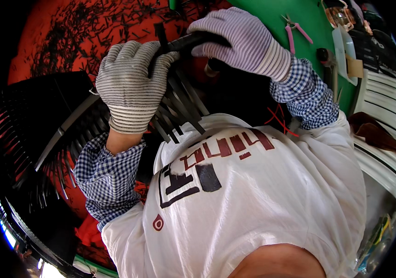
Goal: The person staples a black bamboo mat to a dark frame by hand, using a pneumatic stapler and pliers to secure the mat's edge.
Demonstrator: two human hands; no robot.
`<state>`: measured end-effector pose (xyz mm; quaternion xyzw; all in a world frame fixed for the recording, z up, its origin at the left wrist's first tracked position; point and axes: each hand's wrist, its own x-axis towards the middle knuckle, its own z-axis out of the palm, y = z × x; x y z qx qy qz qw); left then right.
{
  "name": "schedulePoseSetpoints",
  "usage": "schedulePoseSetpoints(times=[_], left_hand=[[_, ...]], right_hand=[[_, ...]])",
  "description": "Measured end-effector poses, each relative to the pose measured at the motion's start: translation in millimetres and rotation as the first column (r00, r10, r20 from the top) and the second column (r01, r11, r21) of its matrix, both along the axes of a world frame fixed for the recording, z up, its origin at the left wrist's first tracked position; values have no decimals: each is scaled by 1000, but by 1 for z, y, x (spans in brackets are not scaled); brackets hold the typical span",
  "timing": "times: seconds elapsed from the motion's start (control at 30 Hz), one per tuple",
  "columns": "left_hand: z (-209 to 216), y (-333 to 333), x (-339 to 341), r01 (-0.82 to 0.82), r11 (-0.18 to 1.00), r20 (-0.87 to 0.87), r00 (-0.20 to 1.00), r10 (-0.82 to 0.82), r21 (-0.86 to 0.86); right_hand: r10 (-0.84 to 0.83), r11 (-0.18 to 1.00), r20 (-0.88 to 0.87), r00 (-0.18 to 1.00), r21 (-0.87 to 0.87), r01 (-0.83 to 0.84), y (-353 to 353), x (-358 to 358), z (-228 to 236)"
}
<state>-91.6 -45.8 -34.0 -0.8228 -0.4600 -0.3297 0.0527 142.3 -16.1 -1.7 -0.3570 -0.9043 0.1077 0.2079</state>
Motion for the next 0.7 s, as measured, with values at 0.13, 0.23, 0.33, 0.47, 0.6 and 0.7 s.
schedulePoseSetpoints(times=[0.13, 0.23, 0.33, 0.47, 0.6, 0.7], left_hand=[[2, 6, 5, -47, 996, 171, 983, 59, -77], [10, 13, 6, 58, 957, 405, 912, 65, -285], [24, 27, 6, 59, 855, 342, 929, 142, -515], [38, 35, 10, -32, 745, 276, 918, 286, -666], [28, 60, 25, 87, 763, 304, 941, 148, -641], [23, 71, 9, 150, 702, 350, 925, 149, -696]], right_hand=[[-46, 986, -60, 997, 155, 55, 0, -2, -14], [-73, 976, -83, 994, 200, 88, 5, -2, -11], [-38, 977, -144, 989, 202, 67, 13, 9, -6], [-196, 901, -415, 888, 282, 331, 9, 66, -3], [-709, 503, -204, 675, 526, 686, -11, 236, -29], [-985, 147, -41, 166, 295, 944, -65, 359, -76]])
